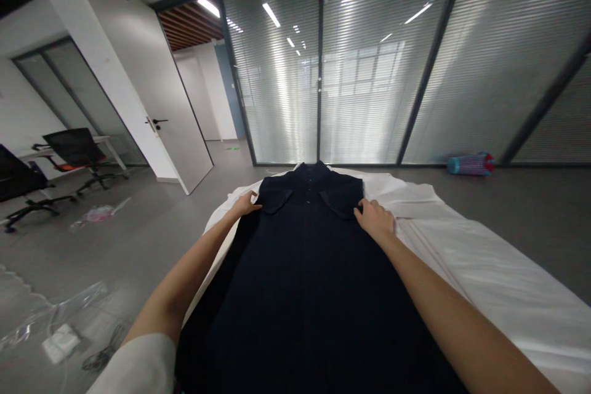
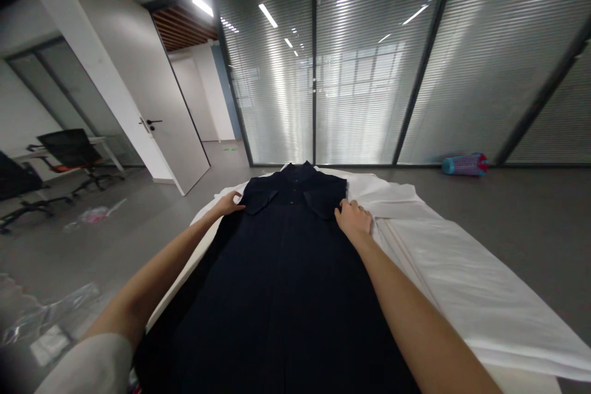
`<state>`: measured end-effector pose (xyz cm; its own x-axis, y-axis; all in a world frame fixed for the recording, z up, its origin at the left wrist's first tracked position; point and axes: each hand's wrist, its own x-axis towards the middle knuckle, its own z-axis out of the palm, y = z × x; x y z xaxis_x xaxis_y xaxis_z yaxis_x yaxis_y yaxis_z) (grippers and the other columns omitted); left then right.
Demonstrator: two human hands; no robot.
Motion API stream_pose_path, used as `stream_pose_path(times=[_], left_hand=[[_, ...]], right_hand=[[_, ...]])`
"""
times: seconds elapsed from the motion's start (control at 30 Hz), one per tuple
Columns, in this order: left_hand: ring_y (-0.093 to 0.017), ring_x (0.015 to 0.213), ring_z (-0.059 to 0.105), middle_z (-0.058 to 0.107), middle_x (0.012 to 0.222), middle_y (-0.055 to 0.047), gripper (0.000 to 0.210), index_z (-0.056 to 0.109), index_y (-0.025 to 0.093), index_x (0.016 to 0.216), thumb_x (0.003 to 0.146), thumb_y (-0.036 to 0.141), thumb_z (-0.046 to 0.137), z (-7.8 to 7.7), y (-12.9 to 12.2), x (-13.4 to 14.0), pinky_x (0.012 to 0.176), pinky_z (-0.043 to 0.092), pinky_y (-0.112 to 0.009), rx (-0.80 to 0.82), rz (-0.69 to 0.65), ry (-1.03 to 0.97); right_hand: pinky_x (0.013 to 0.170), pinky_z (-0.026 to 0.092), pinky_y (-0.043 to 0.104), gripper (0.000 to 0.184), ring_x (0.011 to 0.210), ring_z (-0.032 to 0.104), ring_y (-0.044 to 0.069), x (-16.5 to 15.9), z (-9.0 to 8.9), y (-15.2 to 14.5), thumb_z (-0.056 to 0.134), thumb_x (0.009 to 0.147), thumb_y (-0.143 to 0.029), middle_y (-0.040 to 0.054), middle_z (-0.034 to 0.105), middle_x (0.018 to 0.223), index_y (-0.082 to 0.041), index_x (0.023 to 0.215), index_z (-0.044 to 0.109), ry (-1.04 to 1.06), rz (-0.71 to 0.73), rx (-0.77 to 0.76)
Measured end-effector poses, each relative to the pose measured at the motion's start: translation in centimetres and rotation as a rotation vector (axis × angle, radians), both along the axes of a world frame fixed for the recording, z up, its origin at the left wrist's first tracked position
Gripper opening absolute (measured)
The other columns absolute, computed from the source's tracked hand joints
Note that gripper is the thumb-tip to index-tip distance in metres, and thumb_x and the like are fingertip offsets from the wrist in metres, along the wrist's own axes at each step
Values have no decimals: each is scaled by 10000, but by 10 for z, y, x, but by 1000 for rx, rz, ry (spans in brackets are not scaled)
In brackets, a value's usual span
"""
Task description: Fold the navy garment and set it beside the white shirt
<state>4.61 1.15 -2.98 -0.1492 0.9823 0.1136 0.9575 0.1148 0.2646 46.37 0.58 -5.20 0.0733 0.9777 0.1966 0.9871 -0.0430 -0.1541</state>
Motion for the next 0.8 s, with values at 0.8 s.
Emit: stream_pose_path(times=[0.8], left_hand=[[-357,1515,218,303,1622,-153,589,368,207,1549,1043,444,181,-41,81,114,1181,205,-612,81,-81,21]], right_hand=[[860,458,390,312,1060,638,289,-1,-3,-4,458,993,-340,147,633,1179,-186,1204,628,-52,27,48]])
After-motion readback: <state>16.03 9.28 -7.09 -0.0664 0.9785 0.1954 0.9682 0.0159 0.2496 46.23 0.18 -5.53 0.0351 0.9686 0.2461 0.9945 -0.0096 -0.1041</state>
